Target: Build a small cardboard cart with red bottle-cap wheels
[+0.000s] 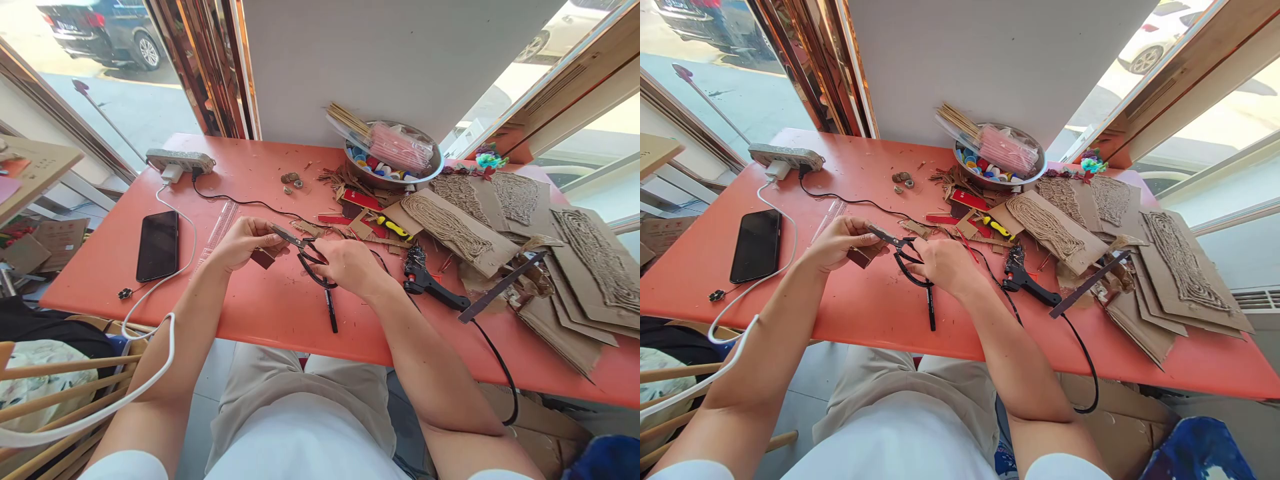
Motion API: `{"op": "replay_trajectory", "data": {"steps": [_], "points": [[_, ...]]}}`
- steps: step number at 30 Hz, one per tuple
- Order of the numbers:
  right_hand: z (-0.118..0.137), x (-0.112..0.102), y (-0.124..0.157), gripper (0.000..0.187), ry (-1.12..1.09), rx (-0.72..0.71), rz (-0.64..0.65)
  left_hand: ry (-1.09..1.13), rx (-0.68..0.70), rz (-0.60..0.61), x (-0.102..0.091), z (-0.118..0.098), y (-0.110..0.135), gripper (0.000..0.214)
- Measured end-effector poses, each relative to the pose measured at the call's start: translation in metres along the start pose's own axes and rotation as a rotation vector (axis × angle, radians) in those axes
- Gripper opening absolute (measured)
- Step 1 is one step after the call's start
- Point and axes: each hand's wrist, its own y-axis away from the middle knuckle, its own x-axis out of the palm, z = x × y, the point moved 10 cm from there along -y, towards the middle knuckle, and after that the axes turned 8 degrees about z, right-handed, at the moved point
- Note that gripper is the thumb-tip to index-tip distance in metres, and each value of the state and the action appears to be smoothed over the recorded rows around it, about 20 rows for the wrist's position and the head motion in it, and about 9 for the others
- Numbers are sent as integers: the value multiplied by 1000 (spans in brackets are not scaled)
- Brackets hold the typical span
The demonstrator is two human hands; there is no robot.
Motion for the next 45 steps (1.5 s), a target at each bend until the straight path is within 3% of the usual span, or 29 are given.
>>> {"op": "replay_trajectory", "data": {"steps": [11, 21, 33, 36, 40, 45], "points": [[19, -2, 2, 50, 60, -55, -62, -2, -5, 62, 11, -3, 0, 54], [7, 8, -4, 50, 56, 45, 54, -42, 6, 94, 12, 0, 0, 53], [2, -1, -2, 40, -53, 51, -56, 6, 2, 59, 10, 2, -2, 52], [-21, -12, 4, 40, -104, 178, -140, 26, 51, 7, 7, -2, -1, 52], [-87, -26, 26, 42, -175, 493, -270, 36, 78, -51, 4, -3, -2, 56], [-152, -26, 46, 41, -230, 598, -446, 21, 118, -32, 4, -3, -5, 60]]}}
